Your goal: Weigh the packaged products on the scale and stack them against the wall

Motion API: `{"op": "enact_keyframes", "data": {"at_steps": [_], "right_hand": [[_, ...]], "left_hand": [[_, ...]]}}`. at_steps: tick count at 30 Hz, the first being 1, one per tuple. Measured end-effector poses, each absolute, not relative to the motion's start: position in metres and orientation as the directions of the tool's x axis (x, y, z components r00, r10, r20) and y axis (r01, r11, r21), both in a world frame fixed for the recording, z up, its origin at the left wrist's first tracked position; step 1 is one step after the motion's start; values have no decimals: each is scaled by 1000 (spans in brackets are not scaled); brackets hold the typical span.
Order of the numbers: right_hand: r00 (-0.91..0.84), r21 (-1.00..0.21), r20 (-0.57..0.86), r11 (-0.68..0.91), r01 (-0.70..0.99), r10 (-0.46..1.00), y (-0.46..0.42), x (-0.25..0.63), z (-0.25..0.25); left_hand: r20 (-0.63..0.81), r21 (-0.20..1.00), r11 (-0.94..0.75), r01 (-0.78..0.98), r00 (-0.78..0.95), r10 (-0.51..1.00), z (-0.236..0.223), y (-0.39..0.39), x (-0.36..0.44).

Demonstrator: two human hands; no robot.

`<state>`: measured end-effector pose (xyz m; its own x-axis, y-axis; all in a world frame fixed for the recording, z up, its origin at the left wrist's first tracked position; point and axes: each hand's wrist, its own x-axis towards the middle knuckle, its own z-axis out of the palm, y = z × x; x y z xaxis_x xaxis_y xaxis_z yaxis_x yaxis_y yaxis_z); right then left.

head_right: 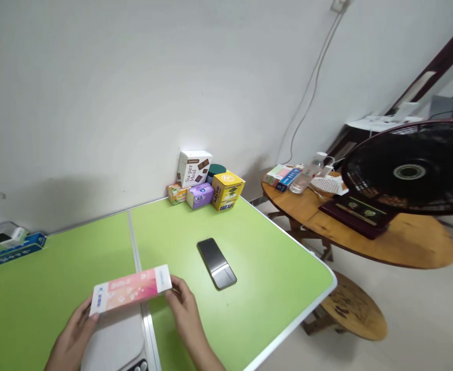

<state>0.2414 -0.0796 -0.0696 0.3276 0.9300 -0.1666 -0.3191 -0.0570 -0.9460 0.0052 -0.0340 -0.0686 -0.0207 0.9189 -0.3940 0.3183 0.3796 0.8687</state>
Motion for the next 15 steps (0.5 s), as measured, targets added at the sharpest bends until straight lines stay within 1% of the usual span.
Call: {"op": "enact_keyframes", "data": {"at_steps": [2, 4, 5, 7, 8, 9, 12, 15], "right_hand": [[365, -945, -186, -64, -321, 912, -76, 259, -65], [393, -939, -207, -70, -336, 896, -68, 274, -61], [399, -936, -210, -65, -347, 893, -62, 282, -61], [390, -923, -205, -45, -382, 898, -45, 296, -61], [375, -908, -216, -45, -416, 902, -34, 304, -63], [357, -887, -240, -55, -458, 903, -22, 311, -66], [301, -803, -344, -113, -585, 889, 18, 332, -75], [272, -744, -388, -125, -656, 881, 60, 349, -85]], "left_hand": [[-379, 858, 335, 390, 39, 925, -53, -11, 33], [-284, 862, 217, 458, 82, 955, -33, 20, 70], [-204, 869, 137, 475, 92, 975, -24, 38, 91], [52, 861, -119, 494, 147, 988, -5, 77, 135], [164, 836, -239, 494, 191, 968, 2, 97, 157], [239, 807, -325, 494, 231, 943, 9, 116, 179], [332, 762, -454, 463, 323, 886, 21, 164, 232], [374, 733, -519, 439, 377, 847, 23, 197, 263]]}}
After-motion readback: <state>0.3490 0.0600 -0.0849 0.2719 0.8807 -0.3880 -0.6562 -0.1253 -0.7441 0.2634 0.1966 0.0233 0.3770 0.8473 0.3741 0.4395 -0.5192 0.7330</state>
